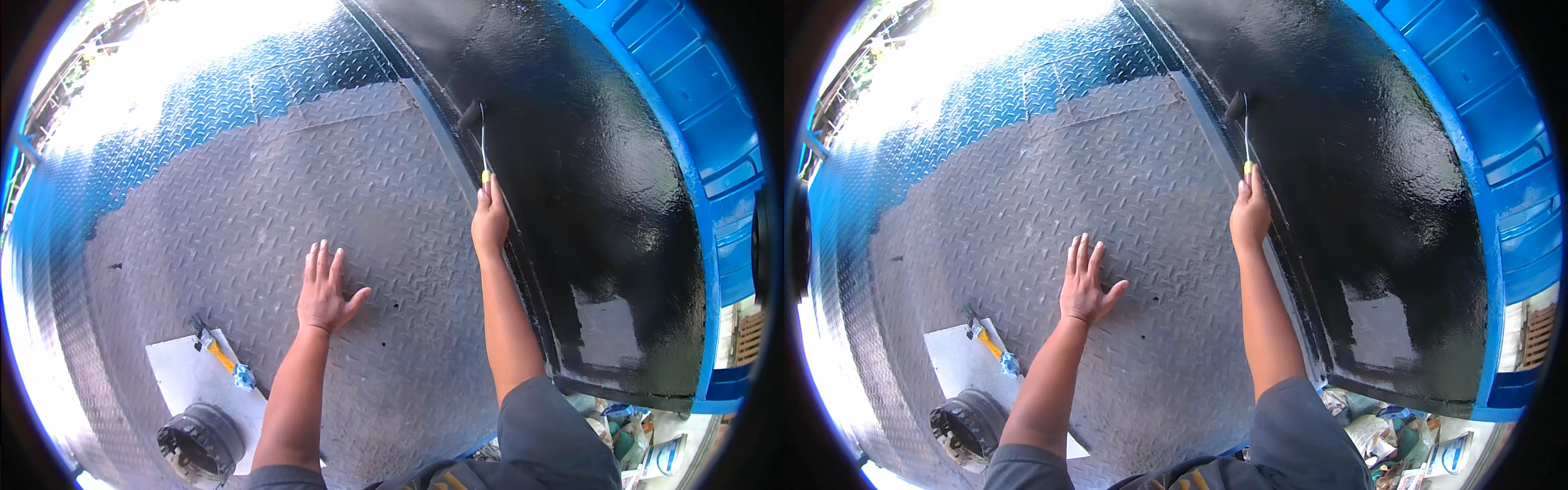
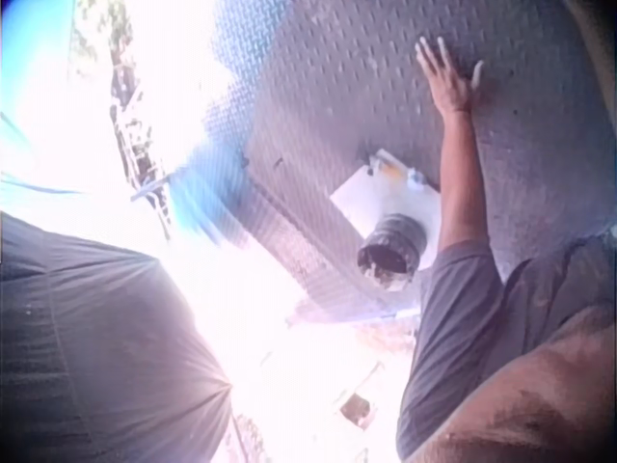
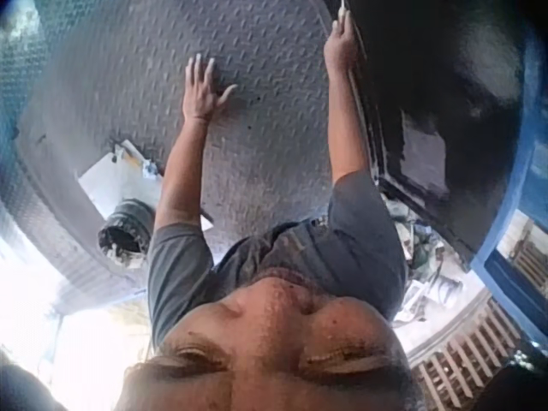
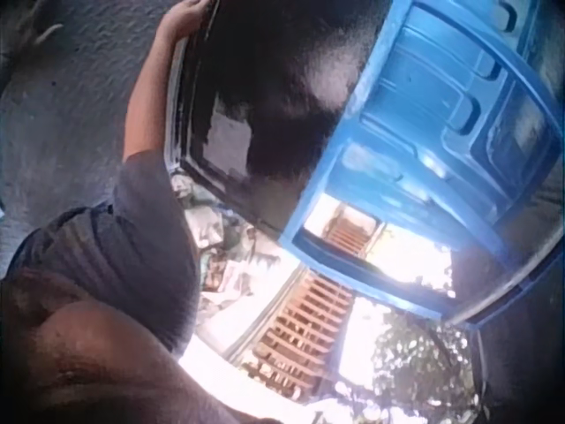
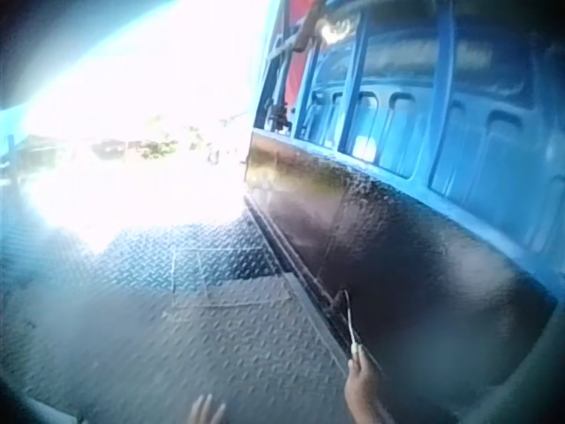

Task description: The person paints the diamond-plate floor of a blue truck bed black using a small brush. They repeatedly dip the brush into a paint can placed on a white sheet and apply the paint in sections, gradually covering the metal surface.

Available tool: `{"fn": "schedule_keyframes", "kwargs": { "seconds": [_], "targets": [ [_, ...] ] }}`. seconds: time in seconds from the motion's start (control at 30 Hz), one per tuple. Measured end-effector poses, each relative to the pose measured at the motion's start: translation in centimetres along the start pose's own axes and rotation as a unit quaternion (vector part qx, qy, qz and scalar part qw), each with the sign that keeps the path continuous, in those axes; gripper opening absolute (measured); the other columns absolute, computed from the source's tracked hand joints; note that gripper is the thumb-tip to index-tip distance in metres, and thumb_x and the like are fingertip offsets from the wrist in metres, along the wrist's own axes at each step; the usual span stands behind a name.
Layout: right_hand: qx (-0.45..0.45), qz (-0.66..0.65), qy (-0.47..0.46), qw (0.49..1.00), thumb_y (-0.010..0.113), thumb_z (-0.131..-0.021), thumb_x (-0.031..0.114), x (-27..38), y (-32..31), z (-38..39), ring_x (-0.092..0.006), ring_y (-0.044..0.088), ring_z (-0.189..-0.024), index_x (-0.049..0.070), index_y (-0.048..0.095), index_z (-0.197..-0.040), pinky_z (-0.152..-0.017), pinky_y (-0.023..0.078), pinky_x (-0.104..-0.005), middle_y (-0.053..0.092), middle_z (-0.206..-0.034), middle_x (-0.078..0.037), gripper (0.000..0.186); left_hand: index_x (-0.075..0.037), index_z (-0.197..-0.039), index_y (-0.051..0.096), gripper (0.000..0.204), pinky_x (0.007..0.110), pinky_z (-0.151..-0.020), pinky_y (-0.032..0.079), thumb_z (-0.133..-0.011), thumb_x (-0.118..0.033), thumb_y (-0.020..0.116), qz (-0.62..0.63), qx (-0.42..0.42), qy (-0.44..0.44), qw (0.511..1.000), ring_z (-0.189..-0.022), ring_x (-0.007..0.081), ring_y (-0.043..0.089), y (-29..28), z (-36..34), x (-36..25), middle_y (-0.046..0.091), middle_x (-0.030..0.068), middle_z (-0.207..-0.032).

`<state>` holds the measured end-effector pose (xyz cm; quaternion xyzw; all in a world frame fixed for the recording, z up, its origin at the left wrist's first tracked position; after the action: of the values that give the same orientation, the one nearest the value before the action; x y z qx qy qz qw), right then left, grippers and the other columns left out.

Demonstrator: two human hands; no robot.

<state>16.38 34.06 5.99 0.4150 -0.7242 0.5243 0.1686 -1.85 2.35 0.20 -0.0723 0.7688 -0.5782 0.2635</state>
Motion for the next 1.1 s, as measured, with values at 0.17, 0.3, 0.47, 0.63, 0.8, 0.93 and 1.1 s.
{"fn": "schedule_keyframes", "kwargs": {
  "seconds": [0.17,0.3,0.47,0.63,0.8,0.93,1.1],
  "targets": [
    [-0.010,0.016,-0.010,1.000,0.054,-0.112,0.028,1.7,4.5,-3.2,-0.0397,0.072,-0.111,0.014,0.055,-0.156,-0.093,0.056,-0.0482,0.072,-0.127,-0.024,0.047,-0.005,-0.161,0.039,0.098,0.050,-0.133,0.021,-0.092,-0.068,0.068,-0.002,-0.008,0.001,1.000,-0.162,0.0426,0.019,-0.2,0.1,0.1,0.027,0.0245,-0.172],
    [-0.009,0.039,-0.020,0.999,0.054,-0.111,0.030,2.5,8.2,-5.7,-0.0407,0.073,-0.104,0.016,0.054,-0.157,-0.089,0.056,-0.0501,0.074,-0.119,-0.023,0.048,-0.004,-0.159,0.042,0.097,0.050,-0.132,0.023,-0.090,-0.066,0.071,0.000,-0.005,-0.005,1.000,-0.162,0.0437,0.020,-0.6,0.2,-0.1,0.030,0.0258,-0.170],
    [-0.024,0.032,-0.046,0.998,0.053,-0.111,0.031,4.4,12.9,-10.9,-0.0418,0.073,-0.108,0.021,0.053,-0.157,-0.089,0.056,-0.0525,0.074,-0.122,-0.022,0.047,-0.004,-0.158,0.043,0.098,0.051,-0.131,0.025,-0.087,-0.064,0.074,0.006,-0.010,0.000,1.000,-0.161,0.0447,0.021,-0.5,0.0,-0.1,0.030,0.0268,-0.170],
    [0.002,0.047,-0.028,0.998,0.051,-0.110,0.033,6.6,15.2,-15.4,-0.0422,0.073,-0.107,0.021,0.054,-0.156,-0.091,0.056,-0.0544,0.076,-0.114,-0.023,0.047,-0.004,-0.159,0.042,0.098,0.051,-0.131,0.025,-0.087,-0.063,0.075,0.008,0.007,-0.009,1.000,-0.162,0.0443,0.019,-0.7,-0.1,-0.4,0.028,0.0264,-0.171],
    [-0.001,0.028,-0.034,0.999,0.052,-0.110,0.032,5.3,12.5,-13.7,-0.0425,0.073,-0.109,0.019,0.056,-0.154,-0.092,0.056,-0.0530,0.076,-0.117,-0.023,0.046,-0.004,-0.160,0.041,0.098,0.051,-0.132,0.022,-0.088,-0.064,0.073,0.006,0.011,-0.008,1.000,-0.162,0.0434,0.018,-0.6,0.0,-0.1,0.027,0.0255,-0.172],
    [0.019,0.060,-0.055,0.997,0.053,-0.110,0.030,3.1,6.8,-8.3,-0.0425,0.071,-0.112,0.017,0.056,-0.154,-0.092,0.056,-0.0508,0.075,-0.122,-0.021,0.046,-0.005,-0.160,0.040,0.098,0.051,-0.133,0.020,-0.090,-0.064,0.072,0.001,0.000,-0.007,1.000,-0.162,0.0431,0.018,-0.3,0.1,0.3,0.027,0.0252,-0.172],
    [0.032,0.101,-0.095,0.990,0.056,-0.110,0.026,-1.0,-1.8,-1.3,-0.0362,0.071,-0.114,0.016,0.056,-0.155,-0.095,0.057,-0.0455,0.074,-0.128,-0.016,0.046,-0.005,-0.160,0.041,0.097,0.051,-0.133,0.021,-0.091,-0.066,0.069,0.005,-0.017,-0.002,1.000,-0.162,0.0428,0.018,-0.3,0.2,0.4,0.027,0.0249,-0.172]
  ]
}}
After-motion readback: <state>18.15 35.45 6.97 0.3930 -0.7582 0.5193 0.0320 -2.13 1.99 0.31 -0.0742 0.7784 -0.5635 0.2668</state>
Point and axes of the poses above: each hand's wrist, its own z-axis away from the middle knuckle, its own y-axis out of the palm, x = y × z, the point moved 3 cm from there along -z, towards the middle knuckle
